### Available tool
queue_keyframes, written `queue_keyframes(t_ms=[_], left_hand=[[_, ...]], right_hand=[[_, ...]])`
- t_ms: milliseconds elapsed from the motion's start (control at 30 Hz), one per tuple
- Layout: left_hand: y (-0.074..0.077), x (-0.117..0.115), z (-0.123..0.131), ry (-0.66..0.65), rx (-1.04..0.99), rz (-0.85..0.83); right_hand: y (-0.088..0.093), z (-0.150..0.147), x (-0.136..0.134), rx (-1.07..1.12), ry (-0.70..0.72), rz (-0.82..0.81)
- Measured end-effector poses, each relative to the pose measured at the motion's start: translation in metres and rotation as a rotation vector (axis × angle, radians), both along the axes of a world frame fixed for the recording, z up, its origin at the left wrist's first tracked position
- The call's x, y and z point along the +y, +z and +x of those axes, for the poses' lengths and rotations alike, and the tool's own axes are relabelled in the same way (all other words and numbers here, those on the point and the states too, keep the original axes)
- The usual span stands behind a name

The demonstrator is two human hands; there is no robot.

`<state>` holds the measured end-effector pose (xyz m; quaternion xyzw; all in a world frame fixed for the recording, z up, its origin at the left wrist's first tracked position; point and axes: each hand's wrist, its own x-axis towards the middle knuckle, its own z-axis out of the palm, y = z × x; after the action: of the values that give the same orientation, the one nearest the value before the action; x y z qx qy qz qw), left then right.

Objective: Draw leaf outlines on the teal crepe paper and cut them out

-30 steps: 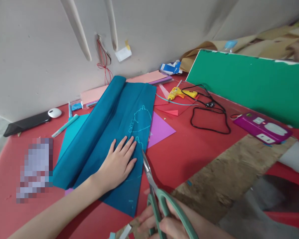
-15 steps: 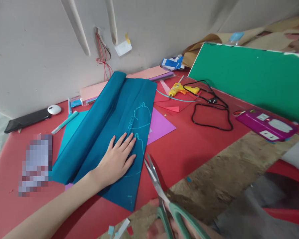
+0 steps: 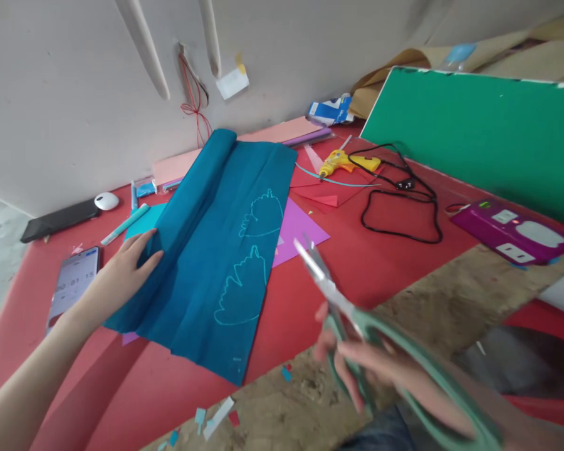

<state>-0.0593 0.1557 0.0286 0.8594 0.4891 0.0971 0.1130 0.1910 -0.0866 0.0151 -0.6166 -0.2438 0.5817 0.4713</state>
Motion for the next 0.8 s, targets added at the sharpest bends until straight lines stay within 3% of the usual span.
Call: queue_keyframes(t_ms=[100,233,367,467,600,800], left_hand=[[0.006,0.012,0.006,0.135,-0.025,-0.118],[0.016,0.034,0.027,0.307,-0.073,-0.308],[0.024,0.046,0.047,0.299,-0.179,-0.568],[0.027,0.041,0.055,0.279,-0.303,-0.681],[0.026,0.018,0.052,0.325,-0.502,-0.617],[0.010,-0.025,0.026,0.414,-0.585,-0.498]], right_hand=[[0.014,0.038,0.055,-0.155,-0.104,-0.032],[0.015,0.072,0.125,-0.244,-0.240,-0.042],[0.017,0.081,0.163,-0.259,-0.232,-0.063],[0.020,0.081,0.174,-0.263,-0.203,-0.055],[0.018,0.080,0.175,-0.263,-0.175,-0.024],[0.020,0.073,0.142,-0.183,-0.056,0.028]])
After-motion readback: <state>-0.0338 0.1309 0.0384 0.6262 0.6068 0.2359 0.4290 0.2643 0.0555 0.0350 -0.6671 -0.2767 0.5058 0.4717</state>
